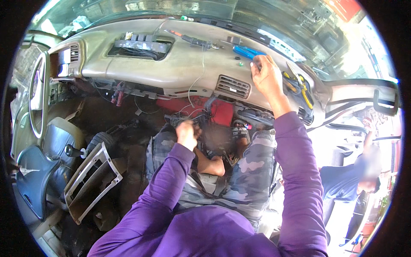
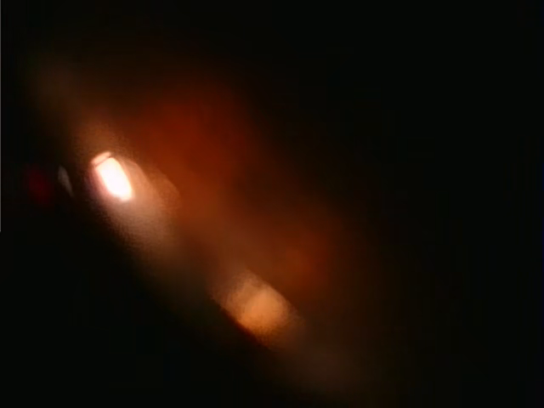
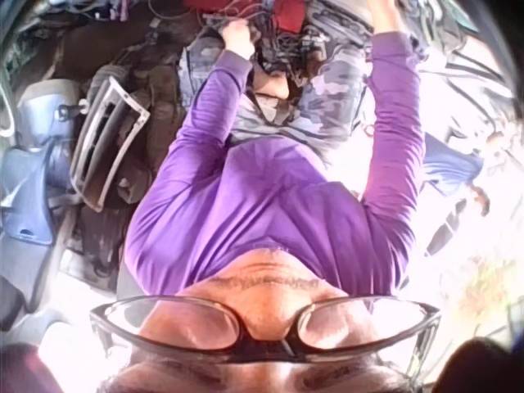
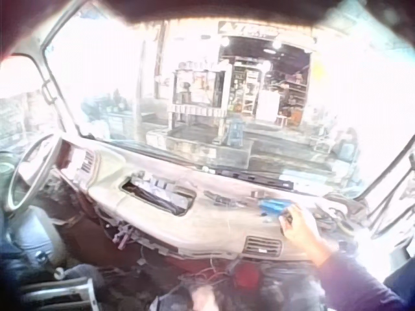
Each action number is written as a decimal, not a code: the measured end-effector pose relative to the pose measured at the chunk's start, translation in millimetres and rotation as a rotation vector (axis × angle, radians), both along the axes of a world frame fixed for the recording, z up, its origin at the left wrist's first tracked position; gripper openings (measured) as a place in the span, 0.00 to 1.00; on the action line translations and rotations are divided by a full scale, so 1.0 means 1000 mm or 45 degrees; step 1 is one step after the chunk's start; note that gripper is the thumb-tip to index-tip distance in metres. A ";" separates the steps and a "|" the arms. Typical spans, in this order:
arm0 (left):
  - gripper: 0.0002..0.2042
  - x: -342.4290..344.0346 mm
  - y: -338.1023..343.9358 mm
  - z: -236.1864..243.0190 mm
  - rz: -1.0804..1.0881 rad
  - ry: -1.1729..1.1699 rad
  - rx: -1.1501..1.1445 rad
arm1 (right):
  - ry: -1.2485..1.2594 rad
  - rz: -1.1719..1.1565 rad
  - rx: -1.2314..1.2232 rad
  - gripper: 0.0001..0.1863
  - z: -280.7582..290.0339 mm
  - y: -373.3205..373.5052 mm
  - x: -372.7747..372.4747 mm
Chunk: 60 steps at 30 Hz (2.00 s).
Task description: The person works under the dashboard of a car, manipulating wires and components with both hands. They use a flashlight to inspect the area and handle various tools and parts while seated in the driver's seat.
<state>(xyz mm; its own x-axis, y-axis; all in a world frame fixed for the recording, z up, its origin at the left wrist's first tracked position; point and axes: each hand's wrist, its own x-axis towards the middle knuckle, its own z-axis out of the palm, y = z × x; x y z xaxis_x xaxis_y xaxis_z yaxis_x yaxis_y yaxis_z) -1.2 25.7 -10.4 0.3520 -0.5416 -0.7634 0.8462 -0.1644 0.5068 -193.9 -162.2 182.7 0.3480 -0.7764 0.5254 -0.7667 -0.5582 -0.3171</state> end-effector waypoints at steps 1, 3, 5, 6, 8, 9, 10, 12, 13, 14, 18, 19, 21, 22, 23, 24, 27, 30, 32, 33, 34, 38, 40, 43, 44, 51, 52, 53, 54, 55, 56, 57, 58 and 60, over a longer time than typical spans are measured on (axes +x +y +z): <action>0.07 0.006 -0.004 -0.006 0.156 -0.053 -0.041 | -0.034 0.024 -0.023 0.11 0.004 0.008 -0.008; 0.13 0.020 -0.009 -0.007 0.346 -0.206 -0.141 | -0.070 0.035 -0.055 0.11 0.010 0.024 -0.017; 0.11 0.034 -0.012 -0.002 0.339 -0.319 -0.189 | -0.093 0.034 -0.120 0.10 0.014 0.037 -0.021; 0.07 0.038 -0.015 -0.002 0.297 -0.328 -0.176 | -0.134 -0.005 -0.068 0.10 0.017 0.045 -0.023; 0.05 0.042 -0.015 0.008 0.179 -0.248 -0.180 | -0.210 0.008 -0.062 0.10 0.015 0.055 -0.030; 0.08 0.041 -0.016 0.008 0.121 -0.311 -0.203 | -0.168 0.017 -0.086 0.09 0.013 0.054 -0.035; 0.12 0.044 -0.014 0.008 0.077 -0.389 -0.220 | -0.140 0.040 -0.104 0.09 0.009 0.052 -0.035; 0.11 0.042 -0.009 -0.012 -0.041 -1.243 -0.382 | -0.053 0.097 -0.162 0.08 0.009 0.051 -0.026; 0.12 0.020 -0.006 0.008 0.026 -1.592 -0.432 | 0.023 0.100 -0.201 0.07 0.012 0.052 -0.025; 0.14 0.004 0.001 0.034 -0.008 -1.981 -0.390 | 0.093 0.105 -0.234 0.07 0.012 0.053 -0.024; 0.21 -0.029 0.022 0.054 -0.248 -1.983 -0.583 | 0.303 0.078 -0.191 0.10 0.015 0.039 0.001; 0.22 -0.033 0.021 0.052 -0.257 -2.044 -0.646 | 0.365 0.057 -0.106 0.12 0.017 0.034 0.005; 0.23 -0.035 0.022 0.054 -0.328 -2.028 -0.669 | 0.442 -0.006 -0.106 0.13 0.017 0.024 0.014; 0.23 -0.033 0.023 0.053 -0.304 -2.065 -0.663 | 0.477 -0.031 -0.099 0.14 0.012 0.021 0.021; 0.23 -0.032 0.024 0.052 -0.321 -2.031 -0.668 | 0.499 -0.046 -0.030 0.15 0.017 0.023 0.028; 0.24 -0.031 0.025 0.051 -0.338 -1.998 -0.673 | 0.514 -0.063 0.005 0.15 0.020 0.022 0.032; 0.25 -0.030 0.024 0.044 -0.364 -1.940 -0.706 | 0.520 -0.093 0.067 0.13 0.027 0.020 0.040; 0.25 -0.033 0.025 0.047 -0.370 -1.921 -0.713 | 0.645 -0.095 0.028 0.11 0.023 0.013 0.044; 0.25 -0.030 0.024 0.050 -0.344 -1.992 -0.718 | 0.607 -0.083 -0.057 0.08 0.023 0.015 0.048; 0.24 -0.029 0.023 0.053 -0.331 -2.002 -0.740 | 0.548 -0.087 -0.089 0.08 0.025 0.017 0.047; 0.23 -0.027 0.023 0.057 -0.314 -2.018 -0.755 | 0.484 -0.083 -0.120 0.08 0.029 0.023 0.050; 0.21 -0.020 0.025 0.055 -0.611 -1.596 -0.766 | -0.208 0.093 0.278 0.08 0.019 0.093 0.037; 0.20 -0.026 0.021 0.049 -0.622 -1.574 -0.863 | -0.339 0.290 0.771 0.09 0.002 0.133 0.019; 0.18 -0.034 0.018 0.040 -0.647 -1.562 -0.923 | -0.564 0.273 1.005 0.08 -0.059 0.156 0.004; 0.17 -0.035 0.017 0.038 -0.641 -1.645 -0.946 | -0.662 0.216 1.063 0.08 -0.076 0.160 0.001; 0.19 -0.039 0.013 0.024 -0.723 -1.548 -0.878 | -1.275 0.086 1.609 0.09 -0.103 0.171 -0.016; 0.19 -0.041 0.013 0.026 -0.744 -1.538 -0.868 | -1.291 0.096 1.596 0.08 -0.106 0.171 -0.018; 0.19 -0.043 0.013 0.028 -0.766 -1.527 -0.857 | -1.308 0.105 1.582 0.08 -0.109 0.170 -0.019; 0.20 -0.046 0.013 0.028 -0.788 -1.516 -0.846 | -1.325 0.113 1.568 0.08 -0.111 0.169 -0.020; 0.20 -0.047 0.012 0.027 -0.781 -1.562 -0.857 | -1.274 0.123 1.521 0.08 -0.111 0.167 -0.019; 0.21 -0.047 0.011 0.024 -0.775 -1.608 -0.869 | -1.225 0.131 1.473 0.08 -0.109 0.165 -0.019; 0.21 -0.048 0.011 0.023 -0.770 -1.653 -0.882 | -1.176 0.139 1.426 0.08 -0.109 0.164 -0.018; 0.21 -0.048 0.010 0.023 -0.788 -1.685 -0.862 | -1.097 0.133 1.373 0.09 -0.109 0.163 -0.017; 0.22 -0.048 0.011 0.026 -0.823 -1.752 -0.823 | -0.942 0.118 1.266 0.09 -0.110 0.162 -0.015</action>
